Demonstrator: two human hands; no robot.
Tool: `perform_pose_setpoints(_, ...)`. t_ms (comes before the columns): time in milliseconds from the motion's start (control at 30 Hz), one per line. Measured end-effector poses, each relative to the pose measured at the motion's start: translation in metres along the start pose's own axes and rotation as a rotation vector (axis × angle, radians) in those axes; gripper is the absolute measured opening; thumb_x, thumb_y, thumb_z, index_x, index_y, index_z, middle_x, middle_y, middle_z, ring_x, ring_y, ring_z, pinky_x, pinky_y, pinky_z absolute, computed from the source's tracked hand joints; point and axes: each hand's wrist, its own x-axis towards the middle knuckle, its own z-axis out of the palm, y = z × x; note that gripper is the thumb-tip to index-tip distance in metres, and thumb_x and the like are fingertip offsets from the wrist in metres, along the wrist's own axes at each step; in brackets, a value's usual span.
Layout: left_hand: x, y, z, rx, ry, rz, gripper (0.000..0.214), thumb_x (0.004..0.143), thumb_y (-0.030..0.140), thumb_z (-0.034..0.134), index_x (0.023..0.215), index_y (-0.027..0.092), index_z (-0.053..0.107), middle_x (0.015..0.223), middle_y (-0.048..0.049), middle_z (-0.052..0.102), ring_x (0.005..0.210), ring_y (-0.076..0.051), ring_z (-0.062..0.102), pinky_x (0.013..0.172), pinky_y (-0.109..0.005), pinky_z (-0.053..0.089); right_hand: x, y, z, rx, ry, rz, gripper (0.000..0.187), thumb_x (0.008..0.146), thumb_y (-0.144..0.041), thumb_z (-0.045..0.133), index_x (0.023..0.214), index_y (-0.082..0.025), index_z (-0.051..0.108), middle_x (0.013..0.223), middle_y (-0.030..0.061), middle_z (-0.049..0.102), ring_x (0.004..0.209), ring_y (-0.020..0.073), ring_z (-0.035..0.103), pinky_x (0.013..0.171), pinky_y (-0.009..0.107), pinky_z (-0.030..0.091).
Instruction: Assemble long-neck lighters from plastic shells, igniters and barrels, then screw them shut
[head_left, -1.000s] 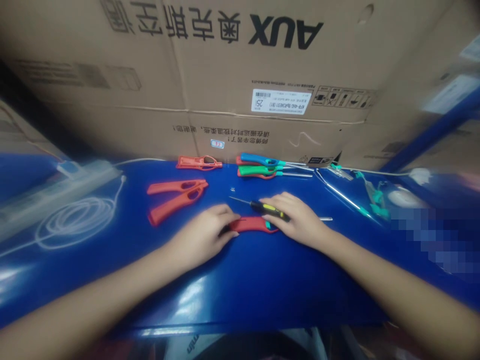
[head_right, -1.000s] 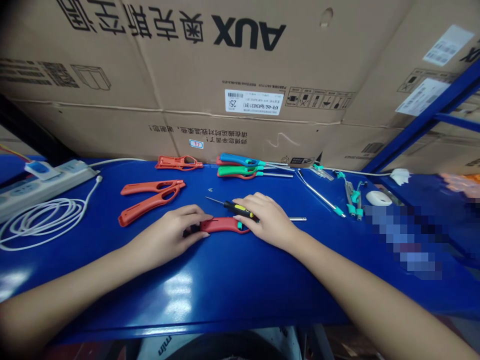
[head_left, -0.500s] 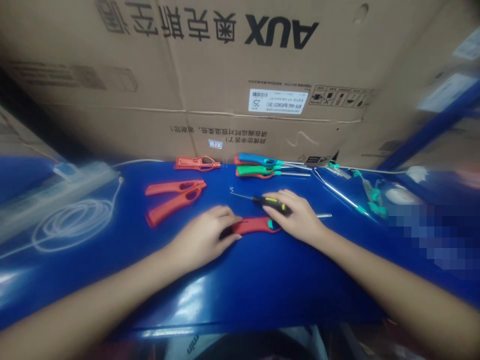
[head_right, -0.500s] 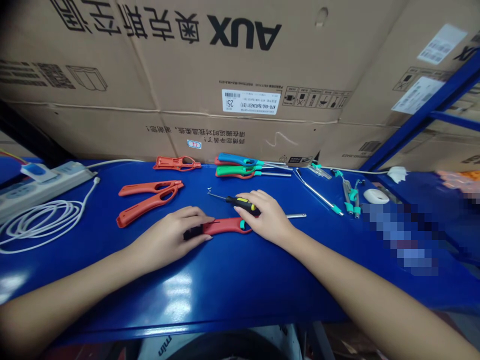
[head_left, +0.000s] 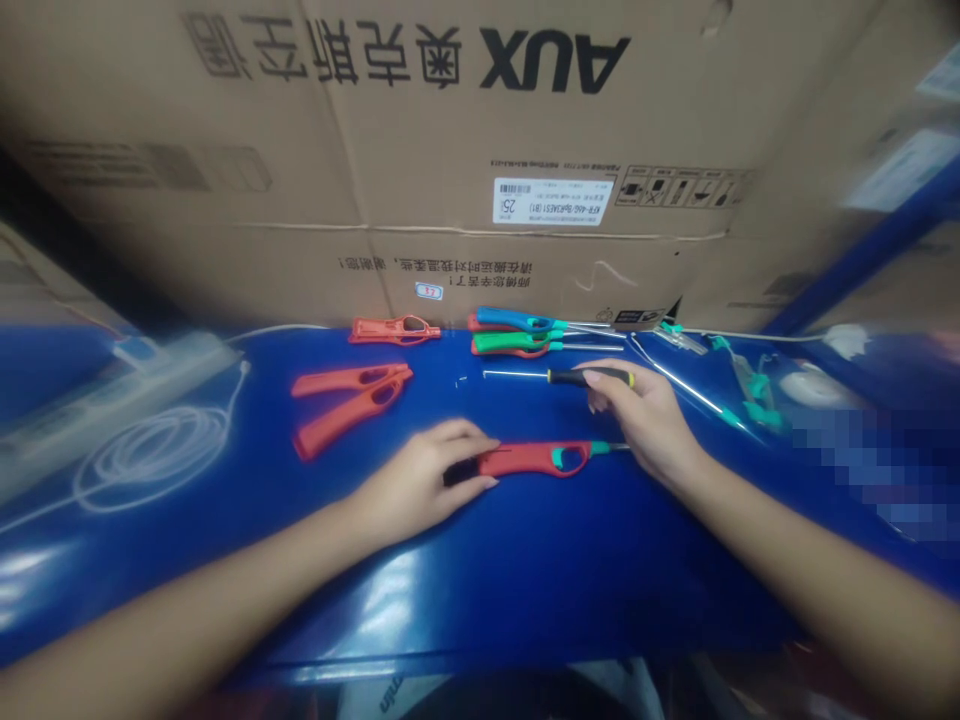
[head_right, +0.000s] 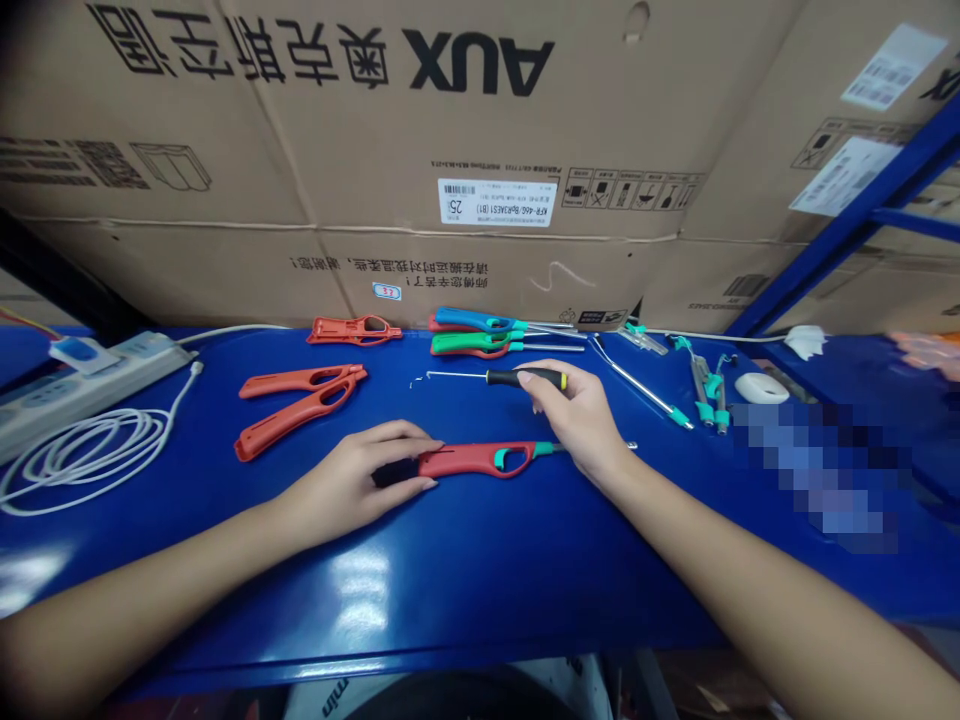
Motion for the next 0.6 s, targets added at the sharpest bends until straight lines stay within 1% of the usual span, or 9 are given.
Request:
perform_pose_setpoints(100, -0.001, 0.005, 0.001, -0.049, -0.010, -0.006, 0.034, 0.093, 0.026, 0.066, 0.125, 0.017, 0.068, 0.116, -0.0094, 0.067, 0.104, -0.019, 0.066, 0.095, -0.033, 0.053, 0.000, -0.003, -0.001, 0.199, -0.088, 0.084, 0.022, 0.078, -0.038, 0.071, 0.070, -0.018, 0.067, 0.049, -0.0054, 0.044, 0.048, 0.0111, 0.043, 0.050, 0.028, 0.040)
perform_pose_setpoints(167, -0.002, 0.008, 0.003, -0.085, 0.019, -0.047, 0.034, 0.091, 0.028, 0.068, 0.123, 0.018, 0.069, 0.113, -0.0085, 0.069, 0.099, -0.018, 0.067, 0.092, -0.033, 0.055, -0.002, -0.009, -0.001, 0.268, -0.133, 0.135, 0.023, 0.076, -0.036, 0.071, 0.063, -0.018, 0.063, 0.047, -0.0056, 0.040, 0.046, 0.0101, 0.039, 0.048, 0.027, 0.037)
perform_pose_setpoints(233, -0.002, 0.010, 0.005, -0.153, 0.073, -0.104, 0.034, 0.089, 0.031, 0.071, 0.120, 0.017, 0.071, 0.109, -0.0082, 0.071, 0.092, -0.018, 0.068, 0.086, -0.032, 0.057, -0.004, -0.014, -0.001, 0.291, -0.142, 0.163, 0.021, 0.074, -0.033, 0.071, 0.062, -0.017, 0.063, 0.047, -0.0053, 0.039, 0.045, 0.0096, 0.038, 0.047, 0.027, 0.036)
perform_pose_setpoints(367, -0.001, 0.012, 0.004, -0.382, 0.177, -0.192, 0.033, 0.085, 0.033, 0.075, 0.113, 0.014, 0.071, 0.102, -0.0087, 0.074, 0.083, -0.016, 0.069, 0.078, -0.028, 0.059, -0.008, -0.022, -0.003, 0.267, -0.142, 0.180, 0.018, 0.071, -0.030, 0.071, 0.062, -0.015, 0.066, 0.047, -0.0042, 0.040, 0.044, 0.0094, 0.040, 0.046, 0.025, 0.033)
perform_pose_setpoints(433, -0.001, 0.015, 0.002, -0.428, 0.217, -0.179, 0.028, 0.085, 0.030, 0.075, 0.109, 0.014, 0.073, 0.098, -0.0074, 0.075, 0.083, -0.016, 0.070, 0.077, -0.026, 0.058, -0.009, -0.023, -0.003, 0.259, -0.150, 0.181, 0.018, 0.070, -0.030, 0.070, 0.062, -0.015, 0.066, 0.046, -0.0040, 0.041, 0.044, 0.0092, 0.040, 0.045, 0.025, 0.032)
perform_pose_setpoints(533, -0.002, 0.019, -0.001, -0.401, 0.264, -0.110, 0.014, 0.087, 0.024, 0.074, 0.098, 0.016, 0.076, 0.094, -0.0057, 0.076, 0.084, -0.015, 0.070, 0.080, -0.025, 0.057, -0.009, -0.023, -0.003, 0.257, -0.172, 0.189, 0.018, 0.069, -0.030, 0.070, 0.061, -0.014, 0.067, 0.045, -0.0039, 0.041, 0.043, 0.0090, 0.040, 0.045, 0.025, 0.031)
perform_pose_setpoints(600, -0.002, 0.020, -0.002, -0.377, 0.279, -0.080, 0.008, 0.088, 0.021, 0.072, 0.093, 0.016, 0.077, 0.092, -0.0055, 0.076, 0.084, -0.015, 0.071, 0.081, -0.024, 0.056, -0.009, -0.023, -0.003, 0.262, -0.188, 0.193, 0.018, 0.069, -0.030, 0.070, 0.061, -0.014, 0.067, 0.045, -0.0039, 0.041, 0.042, 0.0087, 0.040, 0.044, 0.024, 0.031)
